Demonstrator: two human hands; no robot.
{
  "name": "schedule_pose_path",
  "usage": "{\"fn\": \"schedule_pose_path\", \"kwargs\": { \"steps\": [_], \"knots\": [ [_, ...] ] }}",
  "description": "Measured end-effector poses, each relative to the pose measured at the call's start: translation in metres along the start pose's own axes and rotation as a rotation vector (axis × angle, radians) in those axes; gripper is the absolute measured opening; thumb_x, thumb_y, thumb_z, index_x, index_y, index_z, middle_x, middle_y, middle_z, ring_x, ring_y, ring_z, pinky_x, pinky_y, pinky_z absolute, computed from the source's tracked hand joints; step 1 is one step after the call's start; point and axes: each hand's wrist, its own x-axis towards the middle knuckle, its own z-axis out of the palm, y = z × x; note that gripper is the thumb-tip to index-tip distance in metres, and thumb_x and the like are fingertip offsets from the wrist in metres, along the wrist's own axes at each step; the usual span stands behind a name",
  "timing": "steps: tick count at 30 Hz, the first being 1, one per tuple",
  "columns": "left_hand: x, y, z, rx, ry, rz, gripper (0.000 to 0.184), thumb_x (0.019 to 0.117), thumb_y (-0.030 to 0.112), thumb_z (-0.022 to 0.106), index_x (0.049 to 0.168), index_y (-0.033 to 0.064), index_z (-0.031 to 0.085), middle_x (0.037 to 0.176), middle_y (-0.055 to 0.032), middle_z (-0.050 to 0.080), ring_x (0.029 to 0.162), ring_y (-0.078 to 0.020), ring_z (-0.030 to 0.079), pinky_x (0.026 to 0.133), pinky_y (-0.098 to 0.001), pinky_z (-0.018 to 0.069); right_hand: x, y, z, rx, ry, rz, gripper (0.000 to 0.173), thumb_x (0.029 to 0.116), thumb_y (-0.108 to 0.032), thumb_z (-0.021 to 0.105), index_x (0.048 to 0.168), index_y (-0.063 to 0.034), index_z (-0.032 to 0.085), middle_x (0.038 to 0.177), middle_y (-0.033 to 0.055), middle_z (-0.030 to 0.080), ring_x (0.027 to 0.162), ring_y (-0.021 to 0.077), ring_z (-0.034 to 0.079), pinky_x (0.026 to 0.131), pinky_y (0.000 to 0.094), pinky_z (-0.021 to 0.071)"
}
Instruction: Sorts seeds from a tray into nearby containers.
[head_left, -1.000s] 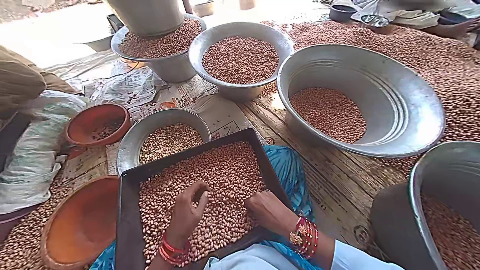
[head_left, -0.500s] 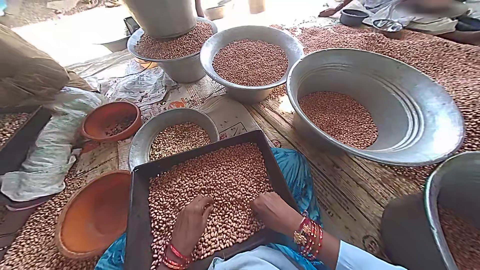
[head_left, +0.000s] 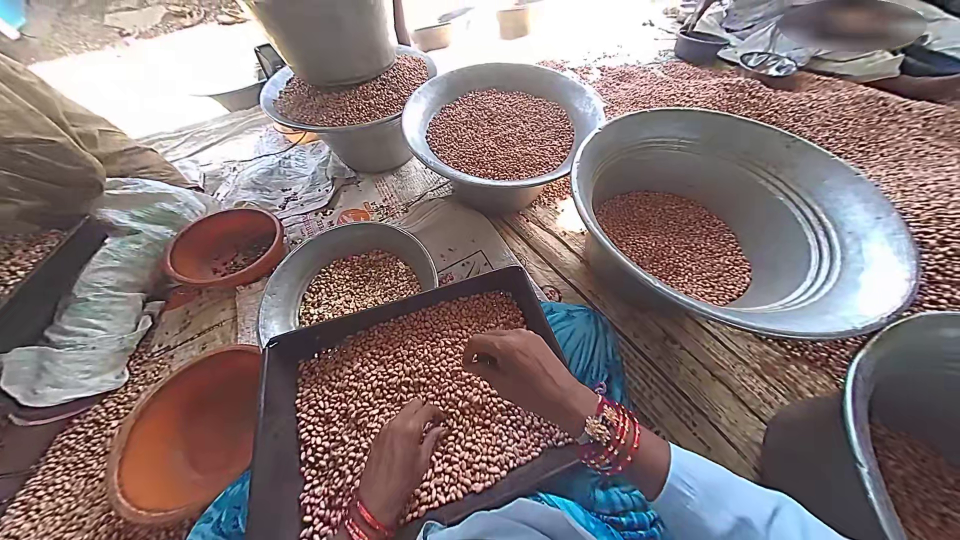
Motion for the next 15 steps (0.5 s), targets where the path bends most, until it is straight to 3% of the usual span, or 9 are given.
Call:
{"fn": "schedule_pose_path", "kwargs": {
  "steps": [3, 5, 6, 8, 9, 10, 12, 14, 15],
  "knots": [
    [0.001, 0.001, -0.003, -0.033, -0.041, -0.018, 0.01, 0.083, 0.005, 0.076, 0.093, 0.0033, 0.078, 0.082, -0.0158, 0.072, 0.071, -0.0332, 0.073, 0.065, -0.0516, 0.06, -0.008, 0.004, 0.025, -0.132, -0.467, 0.028, 0.019, 0.1031, -0.011, 0.056, 0.106, -0.0007, 0.071, 0.097, 0.0211, 0.072, 0.09, 0.0408, 0.07, 0.074, 0.0594, 0.0524],
    [0.005, -0.007, -0.017, -0.196, -0.06, -0.108, 0.009, 0.0839, 0.006, 0.074, 0.092, 0.0051, 0.079, 0.075, -0.0082, 0.07, 0.061, -0.0198, 0.064, 0.062, -0.0405, 0.0553, -0.016, 0.008, 0.046, -0.188, -0.533, 0.001, 0.018, 0.1027, -0.006, 0.054, 0.107, 0.0017, 0.07, 0.097, 0.0238, 0.07, 0.089, 0.0436, 0.07, 0.071, 0.0598, 0.0531],
    [0.007, -0.016, -0.026, -0.327, -0.042, -0.184, 0.011, 0.0855, 0.008, 0.071, 0.094, 0.0056, 0.078, 0.073, -0.0013, 0.067, 0.059, -0.0095, 0.056, 0.06, -0.0301, 0.0482, -0.019, 0.008, 0.053, -0.22, -0.527, -0.004, 0.017, 0.1021, -0.003, 0.053, 0.107, 0.0028, 0.068, 0.096, 0.0246, 0.069, 0.086, 0.044, 0.07, 0.07, 0.0588, 0.0537],
    [0.009, -0.036, -0.045, -0.612, 0.039, -0.281, 0.017, 0.0872, 0.011, 0.06, 0.1, 0.0058, 0.069, 0.082, 0.0079, 0.067, 0.065, 0.0029, 0.06, 0.062, -0.0162, 0.0515, -0.02, 0.008, 0.061, -0.249, -0.512, 0.008, 0.017, 0.1017, -0.001, 0.052, 0.108, 0.0035, 0.067, 0.096, 0.0249, 0.068, 0.085, 0.0438, 0.07, 0.069, 0.057, 0.0545],
    [0.008, -0.044, -0.052, -0.684, 0.084, -0.291, 0.021, 0.0866, 0.01, 0.052, 0.103, 0.0069, 0.064, 0.086, 0.0096, 0.066, 0.068, 0.0036, 0.061, 0.062, -0.0147, 0.0522, -0.021, 0.008, 0.062, -0.245, -0.507, 0.013, 0.017, 0.1016, -0.001, 0.052, 0.108, 0.0036, 0.067, 0.096, 0.0249, 0.068, 0.085, 0.0438, 0.069, 0.068, 0.0566, 0.0545],
    [0.008, -0.049, -0.056, -0.67, 0.106, -0.288, 0.026, 0.0847, 0.01, 0.047, 0.105, 0.0069, 0.063, 0.087, 0.0093, 0.066, 0.068, 0.0032, 0.061, 0.061, -0.0148, 0.0509, -0.02, 0.009, 0.063, -0.242, -0.505, 0.014, 0.017, 0.1015, -0.001, 0.052, 0.109, 0.0035, 0.067, 0.096, 0.0248, 0.068, 0.084, 0.0437, 0.07, 0.068, 0.0566, 0.0547],
    [0.005, -0.045, -0.058, -0.452, 0.084, -0.266, 0.029, 0.084, 0.01, 0.052, 0.107, 0.0041, 0.068, 0.086, 0.0024, 0.065, 0.067, -0.0014, 0.057, 0.061, -0.0205, 0.0481, -0.017, 0.01, 0.062, -0.222, -0.538, 0.031, 0.019, 0.1027, -0.004, 0.051, 0.111, 0.0029, 0.067, 0.099, 0.025, 0.068, 0.087, 0.0442, 0.07, 0.071, 0.0581, 0.0542],
    [0.004, -0.033, -0.045, -0.182, 0.093, -0.186, 0.022, 0.0849, 0.01, 0.064, 0.103, 0.0052, 0.075, 0.077, -0.0046, 0.065, 0.06, -0.0138, 0.054, 0.058, -0.0339, 0.0473, -0.011, 0.012, 0.057, -0.176, -0.563, 0.052, 0.019, 0.1031, -0.01, 0.053, 0.108, 0.0011, 0.067, 0.097, 0.0232, 0.069, 0.089, 0.0428, 0.069, 0.072, 0.0597, 0.0526],
    [0.003, -0.029, -0.038, -0.078, 0.118, -0.136, 0.019, 0.0842, 0.008, 0.07, 0.102, 0.0048, 0.077, 0.08, -0.0098, 0.07, 0.062, -0.0224, 0.061, 0.06, -0.0426, 0.0528, -0.009, 0.012, 0.052, -0.124, -0.536, 0.067, 0.019, 0.1021, -0.012, 0.056, 0.108, 0.0, 0.068, 0.096, 0.0218, 0.07, 0.089, 0.0414, 0.07, 0.074, 0.0601, 0.0523]
  ]
}}
